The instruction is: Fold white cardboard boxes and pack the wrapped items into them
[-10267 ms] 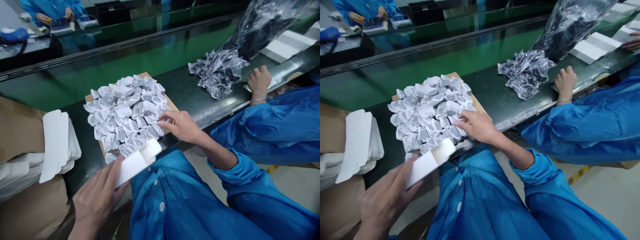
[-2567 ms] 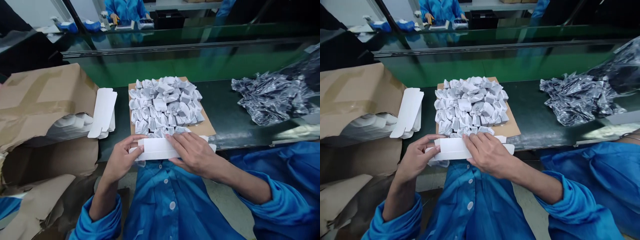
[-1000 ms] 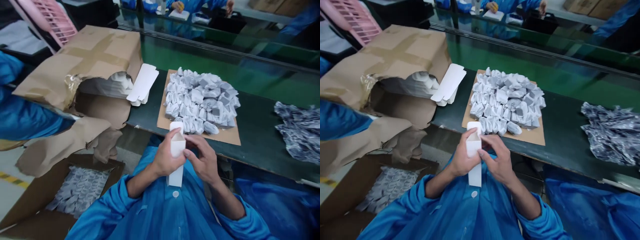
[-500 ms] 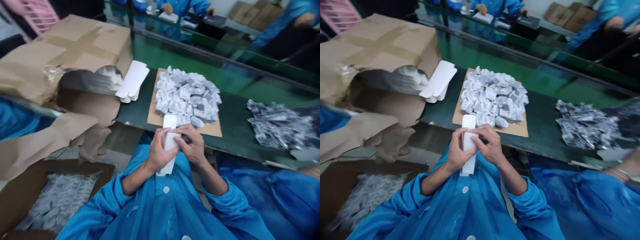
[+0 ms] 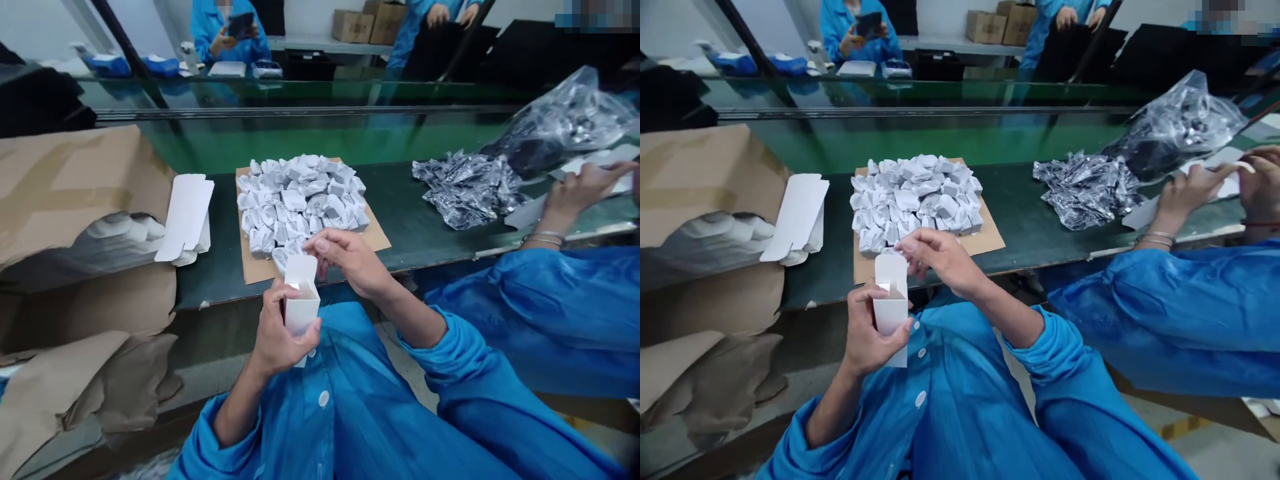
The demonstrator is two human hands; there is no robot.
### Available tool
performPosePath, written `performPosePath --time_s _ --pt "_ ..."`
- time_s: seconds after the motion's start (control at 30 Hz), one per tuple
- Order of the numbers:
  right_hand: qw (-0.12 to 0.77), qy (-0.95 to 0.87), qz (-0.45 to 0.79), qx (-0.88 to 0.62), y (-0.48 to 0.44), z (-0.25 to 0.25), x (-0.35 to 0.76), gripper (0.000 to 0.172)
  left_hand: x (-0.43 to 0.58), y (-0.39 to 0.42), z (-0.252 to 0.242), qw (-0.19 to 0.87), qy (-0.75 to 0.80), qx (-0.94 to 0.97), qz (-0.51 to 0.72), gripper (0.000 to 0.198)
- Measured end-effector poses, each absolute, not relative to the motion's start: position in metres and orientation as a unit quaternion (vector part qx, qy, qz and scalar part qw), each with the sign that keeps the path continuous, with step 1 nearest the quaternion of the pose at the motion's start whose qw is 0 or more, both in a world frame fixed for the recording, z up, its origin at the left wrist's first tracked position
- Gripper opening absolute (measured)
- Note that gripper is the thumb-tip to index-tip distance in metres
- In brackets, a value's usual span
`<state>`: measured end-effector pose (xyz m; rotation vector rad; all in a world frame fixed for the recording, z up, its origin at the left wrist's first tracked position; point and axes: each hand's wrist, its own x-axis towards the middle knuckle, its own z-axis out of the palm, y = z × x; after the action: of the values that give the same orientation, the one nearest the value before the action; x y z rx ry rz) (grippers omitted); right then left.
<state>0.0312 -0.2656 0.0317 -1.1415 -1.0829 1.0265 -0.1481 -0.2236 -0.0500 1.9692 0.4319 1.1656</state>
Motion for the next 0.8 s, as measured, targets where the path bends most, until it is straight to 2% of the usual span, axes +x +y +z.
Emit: performPosePath --time_s 0.07,0.17,0.27,0.4,0.5,0.57,0.67,0.73,0.8 --pt "0.554 -0.485 0.491 -0.465 -0.265 0.039 0.032 0.030 -0.148 -0.221 -0.049 0.368 0.161 0.786 0.470 0.054" --pt "0.555 -0.498 0.497 -0.443 -0.270 0.043 0.033 0.031 -0.148 -0.219 -0.047 0.360 0.164 0.786 0.476 0.055" --pt "0.539 -0.529 0.444 -0.482 -0.275 0.043 0.035 0.032 -0.147 -0.218 -0.044 0.356 0.148 0.793 0.471 0.056" --pt "0.471 -0.595 0.324 -0.565 -0.281 0.039 0.029 0.015 -0.143 -0.218 -0.038 0.296 0.122 0.821 0.472 0.058" --pt "0.499 -0.635 0.195 -0.556 -0.285 0.032 0.023 0.011 -0.139 -0.218 -0.035 0.299 0.119 0.823 0.468 0.055" --pt "0.533 -0.673 0.164 -0.487 -0.286 0.025 0.022 0.011 -0.138 -0.217 -0.035 0.316 0.111 0.816 0.471 0.055" --pt "0.568 -0.679 0.200 -0.420 -0.287 0.019 0.023 0.017 -0.135 -0.217 -0.037 0.332 0.105 0.803 0.484 0.059" --pt "0.576 -0.642 0.240 -0.445 -0.287 0.019 0.024 0.019 -0.134 -0.218 -0.037 0.339 0.111 0.797 0.488 0.060" --pt "0.556 -0.610 0.279 -0.490 -0.288 0.023 0.023 0.012 -0.133 -0.218 -0.037 0.338 0.124 0.790 0.496 0.058"
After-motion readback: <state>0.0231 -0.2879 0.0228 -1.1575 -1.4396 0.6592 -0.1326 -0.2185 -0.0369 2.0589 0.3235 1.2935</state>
